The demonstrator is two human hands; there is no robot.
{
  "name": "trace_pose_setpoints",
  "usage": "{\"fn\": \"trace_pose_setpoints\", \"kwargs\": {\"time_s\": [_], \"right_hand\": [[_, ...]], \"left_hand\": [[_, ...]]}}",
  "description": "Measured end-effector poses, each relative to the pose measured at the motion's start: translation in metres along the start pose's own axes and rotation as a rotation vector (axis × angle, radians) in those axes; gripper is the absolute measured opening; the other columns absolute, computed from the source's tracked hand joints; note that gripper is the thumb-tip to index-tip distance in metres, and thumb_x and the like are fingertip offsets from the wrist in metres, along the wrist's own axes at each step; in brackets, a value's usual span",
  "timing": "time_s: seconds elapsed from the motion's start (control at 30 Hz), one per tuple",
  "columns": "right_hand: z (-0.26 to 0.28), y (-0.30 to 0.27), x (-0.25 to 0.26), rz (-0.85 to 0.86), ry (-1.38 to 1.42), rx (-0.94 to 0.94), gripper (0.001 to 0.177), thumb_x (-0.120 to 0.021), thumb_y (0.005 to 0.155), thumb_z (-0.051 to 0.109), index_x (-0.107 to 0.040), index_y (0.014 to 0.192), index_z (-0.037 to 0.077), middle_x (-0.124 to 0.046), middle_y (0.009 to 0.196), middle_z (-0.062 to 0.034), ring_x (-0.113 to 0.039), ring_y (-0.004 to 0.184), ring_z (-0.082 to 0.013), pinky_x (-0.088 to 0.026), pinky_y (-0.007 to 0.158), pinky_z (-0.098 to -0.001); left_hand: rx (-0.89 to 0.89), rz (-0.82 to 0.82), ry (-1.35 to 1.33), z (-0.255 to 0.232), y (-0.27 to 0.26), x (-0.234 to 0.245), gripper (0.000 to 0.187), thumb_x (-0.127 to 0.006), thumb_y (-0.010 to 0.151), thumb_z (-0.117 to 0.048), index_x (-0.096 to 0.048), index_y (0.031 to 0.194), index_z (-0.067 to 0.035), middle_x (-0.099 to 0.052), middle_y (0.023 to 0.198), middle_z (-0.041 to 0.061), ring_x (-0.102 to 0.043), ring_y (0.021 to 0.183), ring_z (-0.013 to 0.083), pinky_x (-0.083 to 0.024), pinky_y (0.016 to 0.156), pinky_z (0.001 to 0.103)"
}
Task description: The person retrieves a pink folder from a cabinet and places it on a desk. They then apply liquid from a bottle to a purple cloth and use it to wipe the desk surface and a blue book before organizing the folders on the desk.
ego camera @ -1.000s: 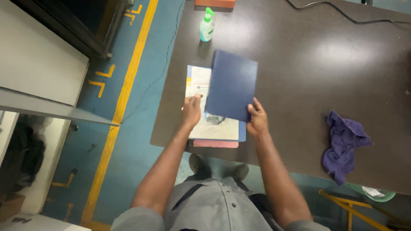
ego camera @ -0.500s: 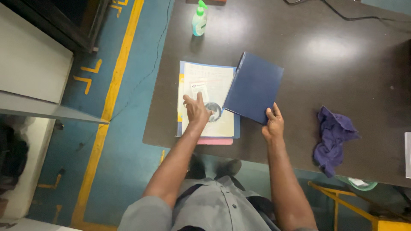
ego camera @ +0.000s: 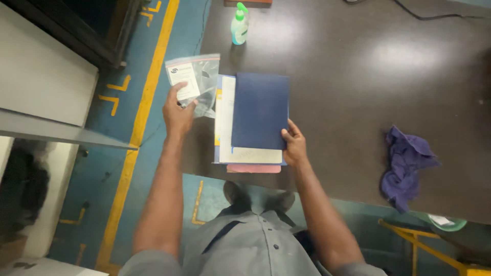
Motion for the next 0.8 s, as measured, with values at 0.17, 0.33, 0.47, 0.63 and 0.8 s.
{"fn": "trace_pose_setpoints", "kwargs": {"time_s": [0.17,0.33,0.47,0.63,0.8], "right_hand": [[-0.021,0.004,-0.006,-0.043,-0.220,0.040,0.053,-0.059,0.096,-0.004,-0.047,0.148,-0.003,-0.060,0.139,-0.0193,-0.063,0.121,-0.0238,-0.054,0.105,-0.0356],[0.007,0.000,-0.014,-0.172,-0.819,0.176,0.046,-0.069,0.090,0.005,-0.061,0.135,0.002,-0.070,0.128,-0.0162,-0.070,0.109,-0.0246,-0.056,0.095,-0.0358],[0.037,-0.013,-0.011,-0.349,-1.210,0.207,0.037,-0.070,0.091,0.018,-0.072,0.127,0.010,-0.073,0.120,-0.0139,-0.071,0.103,-0.0277,-0.055,0.092,-0.0383],[0.032,-0.009,0.013,-0.305,-1.245,0.206,0.039,-0.068,0.094,0.027,-0.069,0.126,0.006,-0.068,0.125,-0.0172,-0.067,0.112,-0.0309,-0.051,0.098,-0.0421],[0.010,-0.012,0.014,-0.253,-1.312,0.206,0.056,-0.074,0.090,0.033,-0.060,0.134,0.002,-0.060,0.131,-0.0225,-0.059,0.120,-0.0365,-0.047,0.100,-0.0450]], "left_hand": [[0.156,0.180,-0.258,0.013,-0.005,-0.018,0.059,-0.079,0.081,0.003,-0.059,0.136,-0.008,-0.070,0.123,0.010,-0.069,0.107,0.0174,-0.057,0.089,0.029],[0.387,0.406,-0.406,0.053,-0.039,-0.107,0.065,-0.080,0.075,0.003,-0.061,0.136,-0.008,-0.069,0.121,0.008,-0.069,0.103,0.0180,-0.061,0.087,0.030],[0.218,0.393,-0.076,0.051,-0.059,-0.145,0.067,-0.087,0.075,-0.006,-0.062,0.137,-0.011,-0.064,0.129,0.017,-0.064,0.116,0.0286,-0.055,0.097,0.037],[0.086,0.285,0.667,0.028,-0.072,-0.124,0.092,-0.092,0.068,-0.038,-0.051,0.148,-0.018,-0.040,0.147,0.023,-0.046,0.130,0.0436,-0.039,0.099,0.058],[0.174,0.226,0.382,0.073,-0.093,-0.121,0.098,-0.076,0.083,-0.050,-0.029,0.158,-0.008,-0.035,0.152,0.030,-0.047,0.132,0.0521,-0.043,0.106,0.056]]}}
Point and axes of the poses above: each hand's wrist, its own y-axis towards the middle knuckle, its own x-axis out of the back of the hand, z = x × y, the point moved 9 cm from there along y, towards the middle knuckle
